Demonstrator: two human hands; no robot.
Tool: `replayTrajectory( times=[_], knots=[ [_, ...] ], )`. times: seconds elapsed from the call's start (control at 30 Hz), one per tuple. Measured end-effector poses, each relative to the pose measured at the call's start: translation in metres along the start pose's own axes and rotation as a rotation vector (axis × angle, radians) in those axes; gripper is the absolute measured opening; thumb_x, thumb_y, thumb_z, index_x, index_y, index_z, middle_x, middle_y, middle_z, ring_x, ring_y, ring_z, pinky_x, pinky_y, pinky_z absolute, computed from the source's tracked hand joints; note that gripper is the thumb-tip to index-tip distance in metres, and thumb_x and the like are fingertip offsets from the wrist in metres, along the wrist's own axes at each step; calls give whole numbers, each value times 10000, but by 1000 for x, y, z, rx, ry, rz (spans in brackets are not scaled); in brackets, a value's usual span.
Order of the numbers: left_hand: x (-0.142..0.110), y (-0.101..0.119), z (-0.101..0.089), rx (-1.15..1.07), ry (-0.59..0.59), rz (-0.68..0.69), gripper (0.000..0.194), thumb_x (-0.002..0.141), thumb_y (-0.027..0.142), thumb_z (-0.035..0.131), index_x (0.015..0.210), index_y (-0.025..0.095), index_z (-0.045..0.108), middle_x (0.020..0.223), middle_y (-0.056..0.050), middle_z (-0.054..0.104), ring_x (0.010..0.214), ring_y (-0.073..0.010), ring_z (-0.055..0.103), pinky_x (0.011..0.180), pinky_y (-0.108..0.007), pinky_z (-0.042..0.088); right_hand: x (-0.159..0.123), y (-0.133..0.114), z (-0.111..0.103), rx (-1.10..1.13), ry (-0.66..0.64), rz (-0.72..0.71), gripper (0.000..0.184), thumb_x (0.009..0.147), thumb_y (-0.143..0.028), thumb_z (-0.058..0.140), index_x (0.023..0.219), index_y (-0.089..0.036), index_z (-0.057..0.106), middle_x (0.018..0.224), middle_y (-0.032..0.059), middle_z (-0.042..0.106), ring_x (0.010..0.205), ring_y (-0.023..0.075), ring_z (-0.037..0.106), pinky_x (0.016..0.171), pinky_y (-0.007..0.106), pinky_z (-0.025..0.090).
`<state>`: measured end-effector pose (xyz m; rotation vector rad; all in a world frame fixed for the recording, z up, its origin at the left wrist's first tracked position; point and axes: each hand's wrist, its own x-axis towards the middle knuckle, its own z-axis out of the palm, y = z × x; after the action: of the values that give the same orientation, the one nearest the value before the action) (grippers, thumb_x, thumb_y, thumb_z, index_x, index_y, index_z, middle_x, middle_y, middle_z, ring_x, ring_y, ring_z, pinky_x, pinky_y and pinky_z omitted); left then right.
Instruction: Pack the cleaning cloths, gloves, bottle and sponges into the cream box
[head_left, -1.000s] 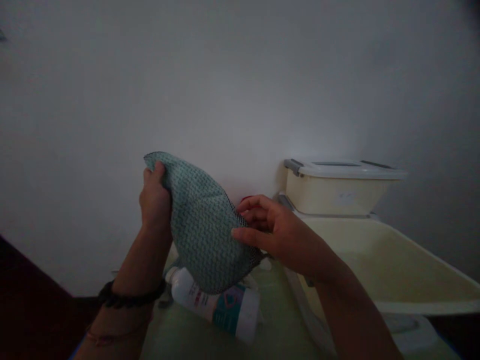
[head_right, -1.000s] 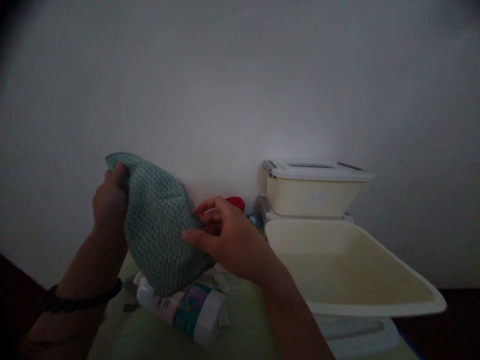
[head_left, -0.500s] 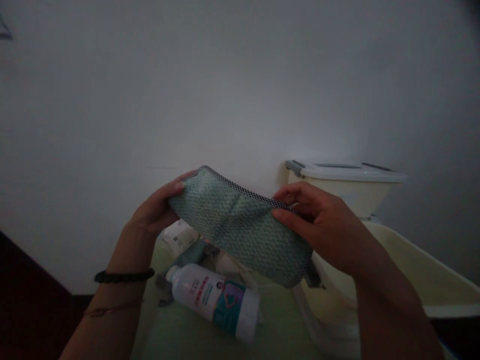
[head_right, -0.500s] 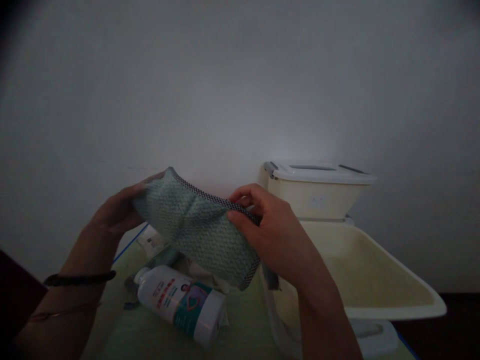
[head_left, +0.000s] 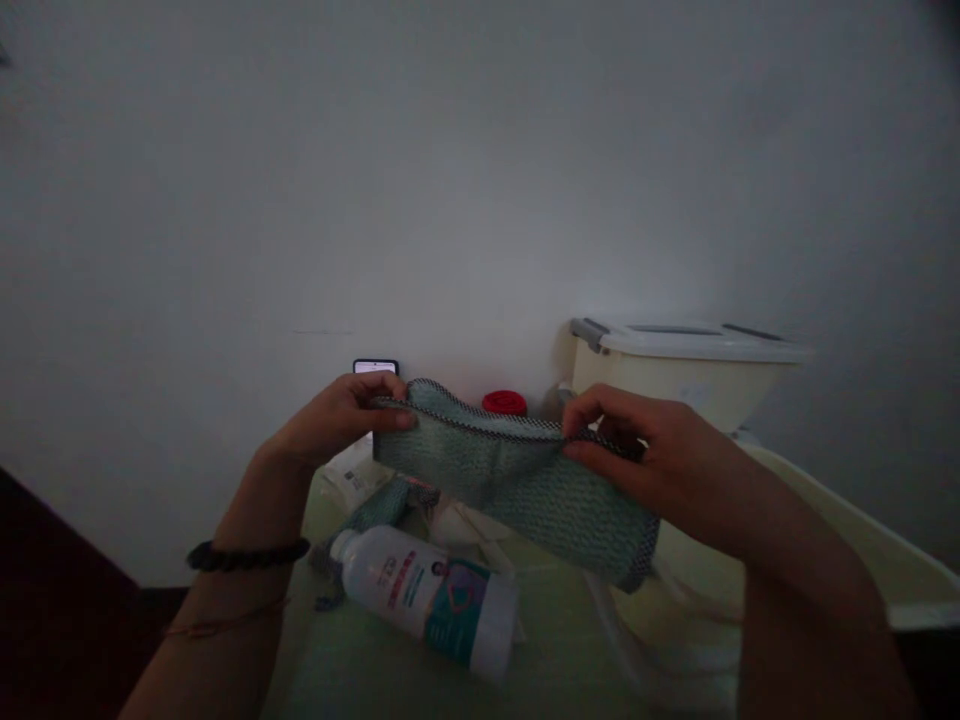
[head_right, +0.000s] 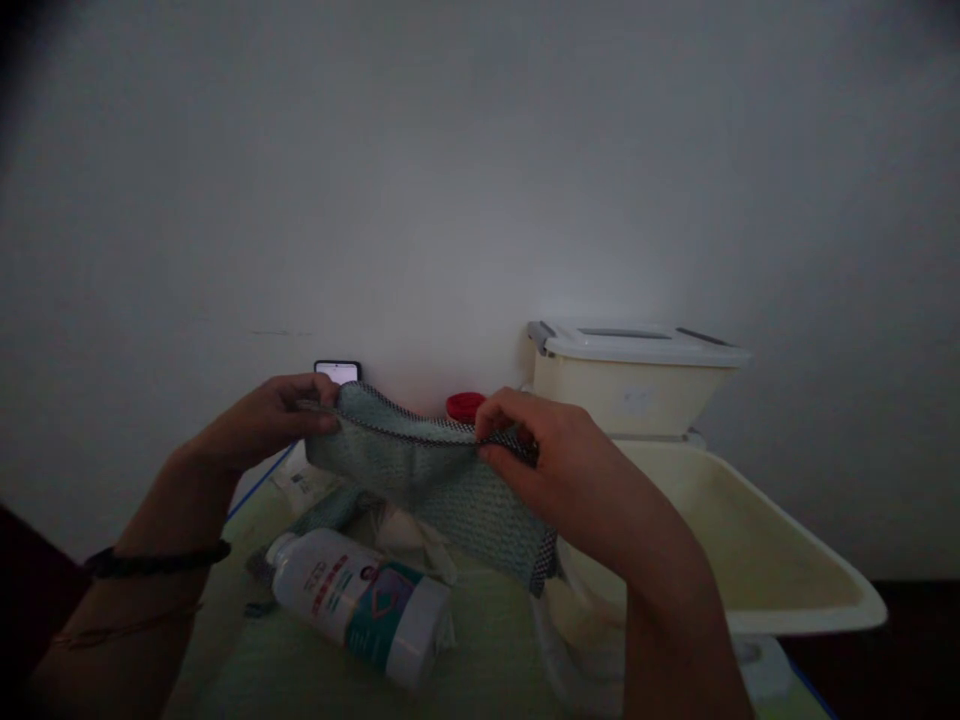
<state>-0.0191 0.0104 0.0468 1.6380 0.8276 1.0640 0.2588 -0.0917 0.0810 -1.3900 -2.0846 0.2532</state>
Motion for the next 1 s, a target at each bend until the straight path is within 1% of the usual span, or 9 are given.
replayTrajectory(
  times=[0.1,0.2,0.3,0.4,0.6,0.77,0.83,0.93,1.0],
  knots=[
    [3,-2,-1,-9,148,83,176,506,98,741,532,156,576,564,40,558,516,-75,503,442,-162,378,-1,0,-1,-22,-25,30,40,784,-198,564,795,-235,574,683,-50,585,568,86,518,522,210,372],
    [3,-2,0,-59,218,191,217,494,72,739,476,153,538,711,3,622,627,-110,558,516,-196,428,-1,1,-1,-46,-77,78,21,779,-239,570,766,-226,580,649,-47,570,551,91,513,514,216,376],
    [1,-1,0,-139,220,253,249,478,41,731,465,160,513,755,3,636,672,-127,577,562,-214,448,-1,1,0,-63,-123,95,74,786,-279,559,756,-217,586,646,-42,573,545,96,516,517,227,383],
    [0,-2,-1,-206,190,237,249,447,58,742,459,161,516,737,-4,632,650,-130,566,541,-211,439,-1,1,-1,-101,-118,74,76,780,-272,551,741,-210,570,650,-36,571,562,105,517,532,241,380],
    [2,-8,-2,-285,170,222,335,448,261,814,455,159,494,627,-6,572,537,-109,477,428,-197,348,-3,-2,-1,-157,-71,7,194,778,-244,536,618,-205,432,598,-51,472,532,92,433,496,234,323],
    [4,-12,-4,-304,257,270,375,458,363,837,475,167,517,676,4,588,600,-114,489,493,-209,364,-3,4,-1,-128,-65,-61,257,800,-249,534,598,-203,382,576,-58,417,524,85,402,490,220,318],
    [4,-13,-6,-309,287,283,383,446,397,844,503,174,537,693,15,593,626,-119,504,525,-218,377,-2,6,-1,-112,-69,-56,211,801,-241,536,627,-205,422,596,-56,447,540,88,424,504,220,335],
    [4,-14,-7,-297,312,288,407,436,456,839,530,175,559,696,20,587,646,-128,515,545,-231,387,-1,6,-1,-70,-81,-63,13,804,-216,538,794,-221,543,693,-45,546,622,103,502,562,225,379],
    [3,-14,-7,-276,329,287,426,429,482,834,530,173,559,678,26,575,632,-125,509,535,-231,382,1,5,0,-45,-90,-94,109,817,-208,533,903,-243,590,759,-41,595,661,103,533,598,223,399]
  ],
)
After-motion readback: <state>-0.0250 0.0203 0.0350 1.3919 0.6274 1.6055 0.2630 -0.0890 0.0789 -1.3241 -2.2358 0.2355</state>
